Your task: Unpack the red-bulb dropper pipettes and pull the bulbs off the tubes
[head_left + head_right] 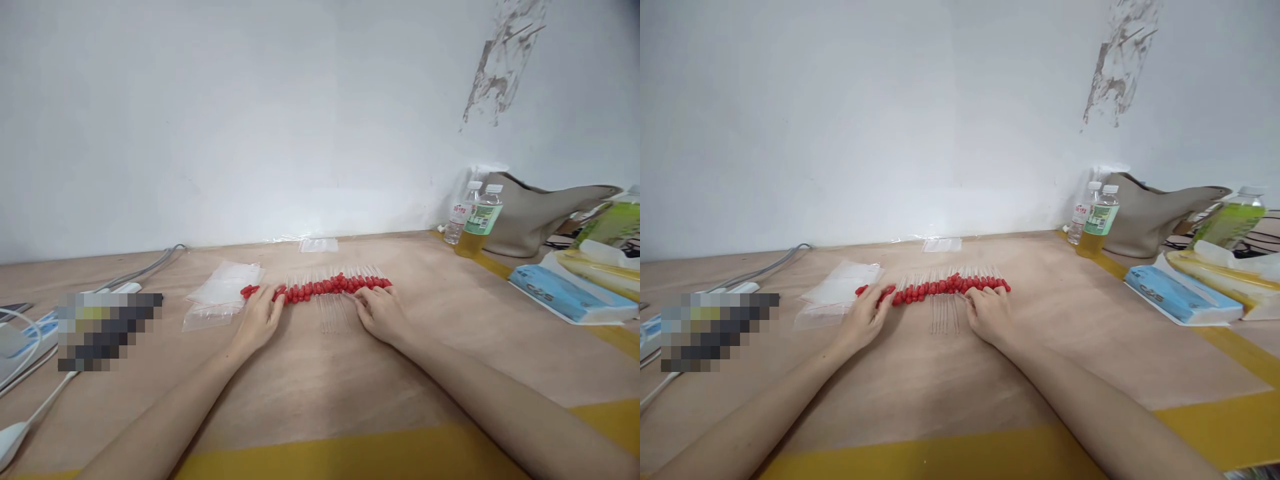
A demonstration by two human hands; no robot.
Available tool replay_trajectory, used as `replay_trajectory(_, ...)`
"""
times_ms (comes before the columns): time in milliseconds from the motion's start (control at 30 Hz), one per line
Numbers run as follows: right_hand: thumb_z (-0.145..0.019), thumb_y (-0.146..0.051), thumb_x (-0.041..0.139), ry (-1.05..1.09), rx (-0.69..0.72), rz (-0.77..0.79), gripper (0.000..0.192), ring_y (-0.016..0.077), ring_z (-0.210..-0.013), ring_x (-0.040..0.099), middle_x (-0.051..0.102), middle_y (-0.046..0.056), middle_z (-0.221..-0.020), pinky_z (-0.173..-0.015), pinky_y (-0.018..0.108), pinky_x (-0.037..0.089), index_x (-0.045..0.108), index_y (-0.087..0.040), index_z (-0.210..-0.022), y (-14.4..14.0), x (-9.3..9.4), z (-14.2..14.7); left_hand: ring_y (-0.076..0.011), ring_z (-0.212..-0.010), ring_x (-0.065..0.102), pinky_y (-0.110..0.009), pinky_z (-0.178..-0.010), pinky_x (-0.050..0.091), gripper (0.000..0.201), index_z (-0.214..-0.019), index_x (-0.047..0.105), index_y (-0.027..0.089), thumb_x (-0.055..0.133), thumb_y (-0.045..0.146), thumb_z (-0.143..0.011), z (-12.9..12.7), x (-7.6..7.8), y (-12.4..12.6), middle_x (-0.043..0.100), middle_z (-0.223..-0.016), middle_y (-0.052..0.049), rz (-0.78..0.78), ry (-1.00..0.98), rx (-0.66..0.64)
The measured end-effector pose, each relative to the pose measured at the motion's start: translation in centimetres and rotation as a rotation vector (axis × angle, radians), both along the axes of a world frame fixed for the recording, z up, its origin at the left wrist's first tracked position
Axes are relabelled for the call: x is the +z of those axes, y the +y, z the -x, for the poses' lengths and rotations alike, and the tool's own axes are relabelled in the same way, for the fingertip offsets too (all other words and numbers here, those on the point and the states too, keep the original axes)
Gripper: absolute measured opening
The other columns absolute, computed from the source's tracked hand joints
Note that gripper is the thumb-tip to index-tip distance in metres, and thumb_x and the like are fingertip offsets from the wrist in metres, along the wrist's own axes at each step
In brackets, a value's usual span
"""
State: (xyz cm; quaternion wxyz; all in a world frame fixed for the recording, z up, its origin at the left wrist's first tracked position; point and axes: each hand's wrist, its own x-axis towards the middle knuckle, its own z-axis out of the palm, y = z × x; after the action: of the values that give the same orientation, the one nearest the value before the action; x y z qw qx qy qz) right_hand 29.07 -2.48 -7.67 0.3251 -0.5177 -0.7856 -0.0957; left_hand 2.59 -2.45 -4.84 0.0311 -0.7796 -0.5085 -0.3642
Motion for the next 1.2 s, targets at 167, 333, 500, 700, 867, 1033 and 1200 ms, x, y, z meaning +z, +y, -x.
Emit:
replay_trajectory(167,-0.081,-0.020,0.042,-0.058,0.014,-0.022,0.017,0.0152,-0.071,0.053,0.065,0.003,-0.073,-0.073,0.031,0.023,0.059,-0.018,-0.080,0.0,-0.3,0.3,-0.0159,-0.069,0.057,-0.026,-0.063,0.044,0.027,-0.099,0.052,0.019,0.044,0.034,-0.078,4.5,1.1,2.4,0.061,-0.085,-0.003,-0.031,-0.133,0.292)
replay_trajectory(333,-0.084,-0.028,0.043,-0.041,0.108,-0.026,0.020,0.0162,-0.076,0.052,0.066,0.004,-0.083,-0.076,0.033,0.023,0.061,-0.021,-0.088,-0.5,-0.4,0.7,-0.0168,-0.075,0.060,-0.026,-0.068,0.045,0.026,-0.093,0.059,0.016,0.044,0.028,-0.075,7.2,1.0,3.6,0.064,-0.086,-0.005,0.078,-0.134,0.422)
replay_trajectory(500,-0.082,-0.042,0.045,-0.061,0.135,-0.028,0.027,0.0185,-0.081,0.051,0.065,0.005,-0.087,-0.081,0.037,0.023,0.061,-0.021,-0.090,-0.8,-0.4,0.9,-0.0185,-0.078,0.061,-0.028,-0.069,0.046,0.031,-0.100,0.057,0.016,0.043,0.029,-0.075,7.1,0.7,4.1,0.064,-0.090,-0.007,0.115,-0.083,0.480)
replay_trajectory(700,-0.081,-0.048,0.044,-0.068,0.167,-0.007,0.033,0.0198,-0.083,0.050,0.063,0.006,-0.089,-0.083,0.039,0.024,0.061,-0.021,-0.091,-1.0,-0.2,1.1,-0.0210,-0.084,0.060,-0.029,-0.073,0.043,0.028,-0.092,0.060,0.018,0.044,0.034,-0.077,7.8,0.2,5.0,0.066,-0.089,-0.007,0.184,0.004,0.522)
replay_trajectory(867,-0.080,-0.051,0.044,-0.068,0.178,0.005,0.036,0.0193,-0.084,0.049,0.063,0.005,-0.090,-0.084,0.039,0.024,0.061,-0.022,-0.094,-1.1,-0.1,1.1,-0.0255,-0.088,0.059,-0.032,-0.072,0.042,0.038,-0.093,0.062,0.019,0.031,0.038,-0.083,8.2,-0.3,5.2,0.066,-0.092,-0.009,0.241,0.111,0.541)
replay_trajectory(1033,-0.079,-0.052,0.044,-0.083,0.170,0.002,0.038,0.0191,-0.085,0.049,0.062,0.006,-0.091,-0.084,0.039,0.025,0.061,-0.021,-0.095,-1.2,0.0,1.0,-0.0254,-0.090,0.058,-0.031,-0.072,0.041,0.039,-0.101,0.058,0.020,0.029,0.038,-0.084,7.9,-0.1,4.8,0.066,-0.095,-0.008,0.208,0.127,0.533)
replay_trajectory(1200,-0.080,-0.052,0.044,-0.084,0.169,0.011,0.039,0.0191,-0.087,0.050,0.062,0.006,-0.093,-0.084,0.038,0.025,0.059,-0.021,-0.099,-1.2,0.0,1.0,-0.0254,-0.090,0.059,-0.031,-0.072,0.041,0.039,-0.104,0.057,0.019,0.027,0.036,-0.085,7.9,0.0,4.7,0.065,-0.096,-0.008,0.201,0.165,0.556)
